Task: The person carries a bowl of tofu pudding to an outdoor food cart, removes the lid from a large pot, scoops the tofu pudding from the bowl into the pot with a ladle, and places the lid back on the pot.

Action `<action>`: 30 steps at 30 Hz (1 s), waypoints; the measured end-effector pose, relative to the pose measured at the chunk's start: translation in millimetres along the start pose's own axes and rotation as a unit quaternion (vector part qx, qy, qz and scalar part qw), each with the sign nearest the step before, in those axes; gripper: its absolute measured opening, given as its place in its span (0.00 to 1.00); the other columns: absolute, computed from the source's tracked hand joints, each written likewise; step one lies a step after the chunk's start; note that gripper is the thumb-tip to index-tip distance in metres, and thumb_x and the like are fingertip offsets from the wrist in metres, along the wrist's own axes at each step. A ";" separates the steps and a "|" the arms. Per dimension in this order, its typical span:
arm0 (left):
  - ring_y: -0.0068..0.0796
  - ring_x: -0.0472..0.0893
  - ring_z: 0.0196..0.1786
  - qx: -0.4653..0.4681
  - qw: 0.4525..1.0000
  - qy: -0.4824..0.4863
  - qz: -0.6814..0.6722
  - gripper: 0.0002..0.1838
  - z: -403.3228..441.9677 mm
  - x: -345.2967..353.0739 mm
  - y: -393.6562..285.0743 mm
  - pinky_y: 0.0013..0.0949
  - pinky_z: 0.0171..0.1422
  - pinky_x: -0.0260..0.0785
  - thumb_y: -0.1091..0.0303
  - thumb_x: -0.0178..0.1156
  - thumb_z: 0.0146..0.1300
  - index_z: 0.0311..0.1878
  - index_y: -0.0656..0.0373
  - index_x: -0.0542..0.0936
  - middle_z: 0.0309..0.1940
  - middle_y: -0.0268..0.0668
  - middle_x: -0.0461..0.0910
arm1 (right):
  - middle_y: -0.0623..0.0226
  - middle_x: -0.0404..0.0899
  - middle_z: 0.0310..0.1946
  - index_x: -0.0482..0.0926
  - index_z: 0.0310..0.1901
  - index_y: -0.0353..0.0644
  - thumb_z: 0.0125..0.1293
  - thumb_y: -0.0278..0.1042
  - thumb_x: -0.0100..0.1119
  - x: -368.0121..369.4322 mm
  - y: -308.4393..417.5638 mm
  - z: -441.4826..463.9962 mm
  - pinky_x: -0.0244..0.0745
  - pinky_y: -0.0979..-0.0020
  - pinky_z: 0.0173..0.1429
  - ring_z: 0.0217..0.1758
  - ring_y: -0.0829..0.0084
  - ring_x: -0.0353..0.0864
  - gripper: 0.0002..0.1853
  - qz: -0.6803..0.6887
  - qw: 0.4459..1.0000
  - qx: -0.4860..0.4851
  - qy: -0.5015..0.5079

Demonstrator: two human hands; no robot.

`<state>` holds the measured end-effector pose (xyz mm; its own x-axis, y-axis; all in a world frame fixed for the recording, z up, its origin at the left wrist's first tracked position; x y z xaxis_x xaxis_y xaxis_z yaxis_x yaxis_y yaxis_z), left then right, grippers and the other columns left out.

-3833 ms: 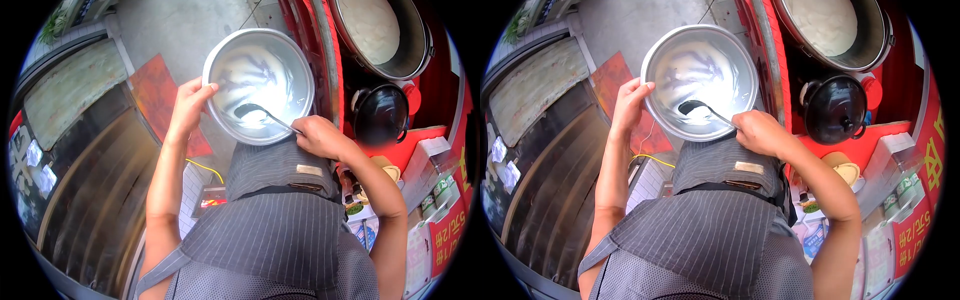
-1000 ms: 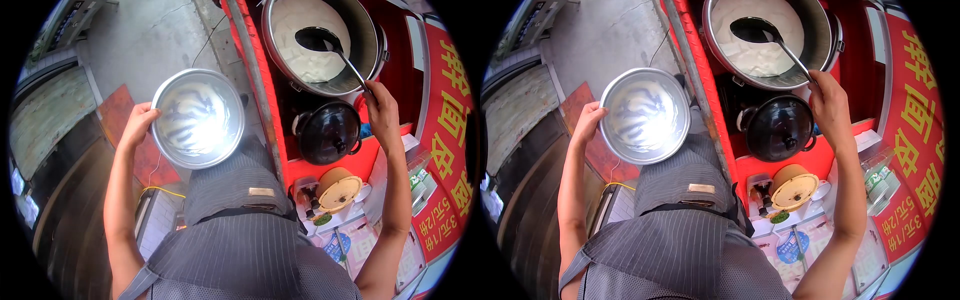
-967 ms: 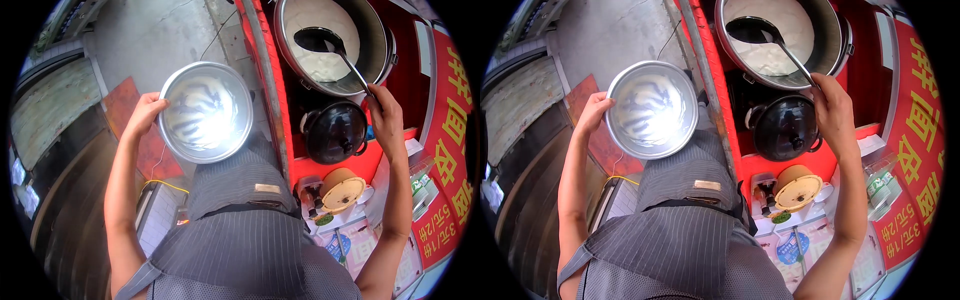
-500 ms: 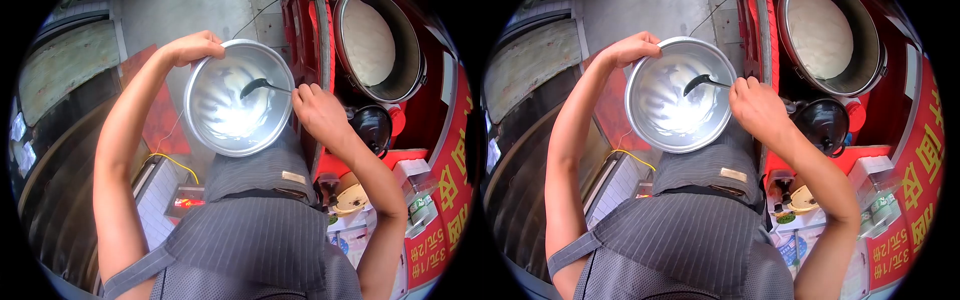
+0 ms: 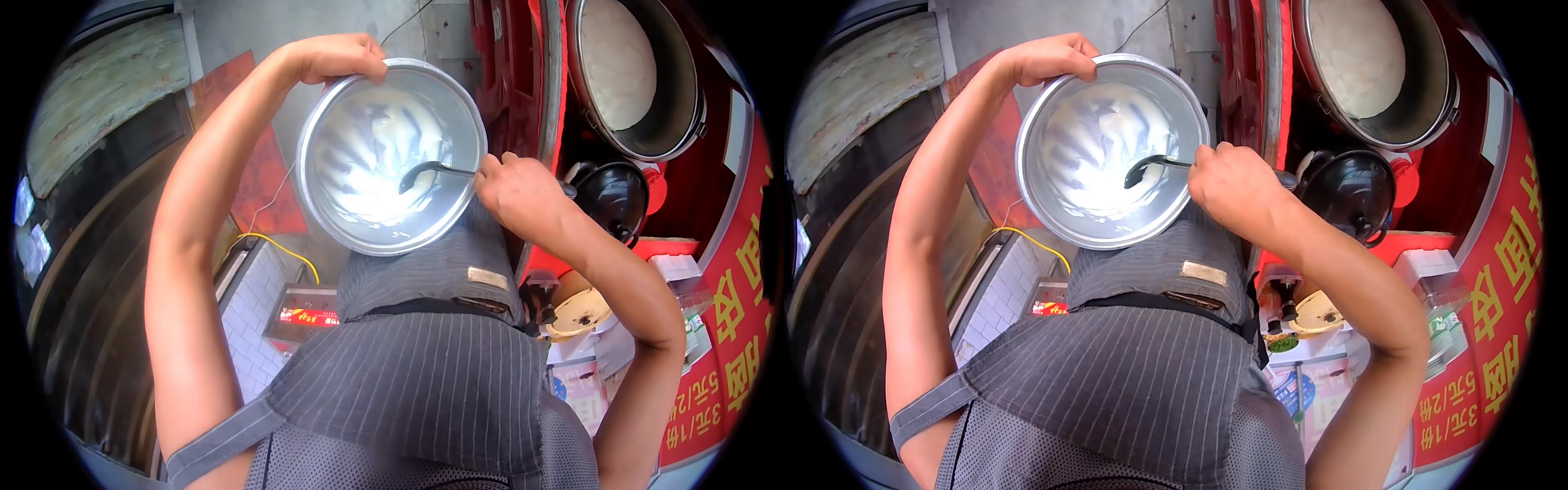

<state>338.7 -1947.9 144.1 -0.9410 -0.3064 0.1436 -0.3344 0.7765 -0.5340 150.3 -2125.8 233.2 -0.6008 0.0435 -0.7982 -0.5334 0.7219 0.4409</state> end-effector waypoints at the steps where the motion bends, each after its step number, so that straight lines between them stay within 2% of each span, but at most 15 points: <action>1: 0.14 0.65 0.16 -0.001 1.000 0.003 0.000 0.08 1.2 1.0 1.6 0.24 0.18 0.54 0.67 0.60 0.54 0.21 0.56 0.76 0.15 0.23 0.69 | 0.58 0.78 0.35 0.81 0.36 0.36 0.57 0.27 0.59 2.9 0.5 -0.7 0.80 0.61 0.40 0.36 0.60 0.82 0.07 0.030 0.999 0.007 0.009; 5: 0.16 0.66 0.17 -0.009 1.000 0.001 0.010 0.08 6.7 -1.0 2.9 0.26 0.19 0.57 0.67 0.60 0.53 0.21 0.56 0.76 0.16 0.25 0.70 | 0.55 0.80 0.33 0.84 0.30 0.37 0.56 0.27 0.60 5.5 1.3 -0.3 0.81 0.61 0.41 0.35 0.57 0.84 0.05 0.063 0.998 0.001 -0.013; 7: 0.18 0.68 0.17 -0.015 1.000 0.004 0.020 0.08 7.8 -1.1 2.8 0.27 0.19 0.60 0.66 0.60 0.52 0.21 0.56 0.75 0.17 0.26 0.71 | 0.49 0.82 0.34 0.84 0.29 0.36 0.56 0.26 0.60 8.1 -0.2 1.2 0.82 0.58 0.44 0.38 0.52 0.86 0.05 0.118 0.993 0.012 0.019; 10: 0.18 0.68 0.17 -0.014 1.000 0.001 0.021 0.08 6.2 0.0 -1.4 0.27 0.19 0.60 0.66 0.60 0.52 0.21 0.56 0.75 0.17 0.26 0.70 | 0.46 0.83 0.34 0.84 0.30 0.33 0.55 0.23 0.59 14.3 -11.6 2.7 0.81 0.56 0.47 0.40 0.49 0.86 0.05 0.180 0.979 0.044 0.090; 14: 0.16 0.68 0.17 -0.008 1.000 0.001 0.019 0.07 6.2 -0.3 -2.1 0.25 0.19 0.58 0.67 0.60 0.52 0.22 0.58 0.77 0.16 0.25 0.71 | 0.44 0.84 0.34 0.84 0.36 0.30 0.55 0.21 0.56 12.4 -28.5 -4.7 0.81 0.55 0.48 0.42 0.47 0.85 0.09 0.255 0.957 0.069 0.118; 16: 0.14 0.67 0.17 -0.003 1.000 -0.008 0.022 0.07 1.4 0.6 -5.7 0.24 0.19 0.57 0.68 0.60 0.53 0.23 0.60 0.79 0.16 0.24 0.72 | 0.47 0.85 0.32 0.84 0.42 0.29 0.58 0.21 0.54 -11.9 -35.8 -14.0 0.80 0.57 0.45 0.38 0.50 0.86 0.13 0.386 0.917 0.057 0.081; 17: 0.14 0.68 0.17 -0.004 1.000 -0.016 0.019 0.07 -2.1 0.3 -7.7 0.24 0.19 0.57 0.68 0.60 0.52 0.24 0.61 0.79 0.17 0.25 0.72 | 0.47 0.85 0.32 0.84 0.42 0.29 0.58 0.21 0.54 -20.3 -39.4 -20.7 0.80 0.57 0.45 0.38 0.50 0.86 0.13 0.385 0.918 0.059 0.077; 19: 0.14 0.68 0.17 0.002 0.999 -0.024 0.022 0.07 -6.5 1.5 -9.5 0.24 0.20 0.58 0.68 0.60 0.52 0.25 0.62 0.80 0.17 0.25 0.73 | 0.50 0.84 0.30 0.84 0.47 0.29 0.60 0.23 0.55 -30.5 -52.6 -41.1 0.80 0.61 0.42 0.35 0.58 0.86 0.15 0.486 0.859 0.134 0.084; 20: 0.14 0.69 0.18 -0.005 0.999 -0.032 0.004 0.07 -8.4 0.3 -5.9 0.24 0.21 0.59 0.68 0.60 0.51 0.26 0.62 0.81 0.18 0.26 0.75 | 0.57 0.83 0.28 0.83 0.47 0.29 0.63 0.25 0.57 -36.9 -59.2 -53.4 0.79 0.67 0.39 0.31 0.70 0.84 0.13 0.523 0.831 0.161 0.101; 21: 0.15 0.71 0.19 -0.006 0.999 -0.037 -0.014 0.08 -8.7 -1.4 -4.8 0.24 0.22 0.61 0.68 0.60 0.51 0.27 0.63 0.81 0.19 0.26 0.76 | 0.57 0.83 0.28 0.83 0.47 0.29 0.63 0.25 0.57 -42.9 -65.3 -65.2 0.79 0.67 0.39 0.31 0.70 0.84 0.13 0.515 0.834 0.174 0.095; 23: 0.16 0.73 0.21 -0.032 0.998 -0.046 0.006 0.09 -6.2 -14.1 10.7 0.25 0.25 0.66 0.69 0.60 0.51 0.31 0.65 0.83 0.22 0.28 0.79 | 0.63 0.82 0.29 0.83 0.48 0.30 0.65 0.26 0.58 -60.8 -87.1 -103.1 0.79 0.72 0.37 0.30 0.76 0.81 0.13 0.569 0.789 0.230 0.033; 25: 0.18 0.76 0.25 -0.019 0.997 -0.075 -0.026 0.13 -1.4 -25.4 38.8 0.26 0.33 0.70 0.70 0.59 0.50 0.35 0.68 0.86 0.25 0.30 0.81 | 0.68 0.82 0.31 0.83 0.49 0.32 0.66 0.25 0.58 -69.7 -114.5 -145.9 0.78 0.75 0.36 0.30 0.80 0.79 0.12 0.556 0.784 0.278 -0.010; 26: 0.17 0.71 0.18 0.012 0.993 -0.109 -0.047 0.09 -7.0 -17.5 28.8 0.26 0.21 0.59 0.68 0.60 0.50 0.29 0.64 0.83 0.19 0.28 0.77 | 0.69 0.81 0.31 0.83 0.50 0.32 0.66 0.26 0.59 -76.2 -130.7 -169.4 0.78 0.76 0.36 0.30 0.80 0.79 0.13 0.554 0.760 0.334 -0.056; 27: 0.17 0.71 0.19 0.019 0.992 -0.114 -0.054 0.09 -8.5 -18.7 32.2 0.26 0.22 0.61 0.68 0.59 0.51 0.28 0.65 0.83 0.20 0.28 0.78 | 0.70 0.81 0.32 0.83 0.50 0.33 0.66 0.26 0.59 -78.9 -144.0 -191.7 0.77 0.76 0.36 0.30 0.81 0.78 0.13 0.555 0.731 0.383 -0.102; 30: 0.17 0.71 0.20 0.018 0.988 -0.133 -0.070 0.09 -13.2 -16.0 34.4 0.26 0.24 0.63 0.69 0.58 0.52 0.29 0.66 0.83 0.21 0.28 0.79 | 0.70 0.80 0.27 0.84 0.50 0.32 0.64 0.25 0.56 -86.9 -189.2 -236.8 0.75 0.77 0.35 0.29 0.82 0.76 0.14 0.441 0.769 0.437 -0.155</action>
<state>341.6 -1909.0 134.4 -0.8370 -0.5472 -0.0043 -0.4533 0.6977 -0.5548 162.5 -2429.6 316.4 -0.2558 0.8468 -0.4664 0.6841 0.4994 0.5316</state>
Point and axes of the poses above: each hand's wrist, its own z-axis towards the middle knuckle, its own x-axis out of the palm, y = z × x, the point moved 6 cm from there along z, towards the middle knuckle
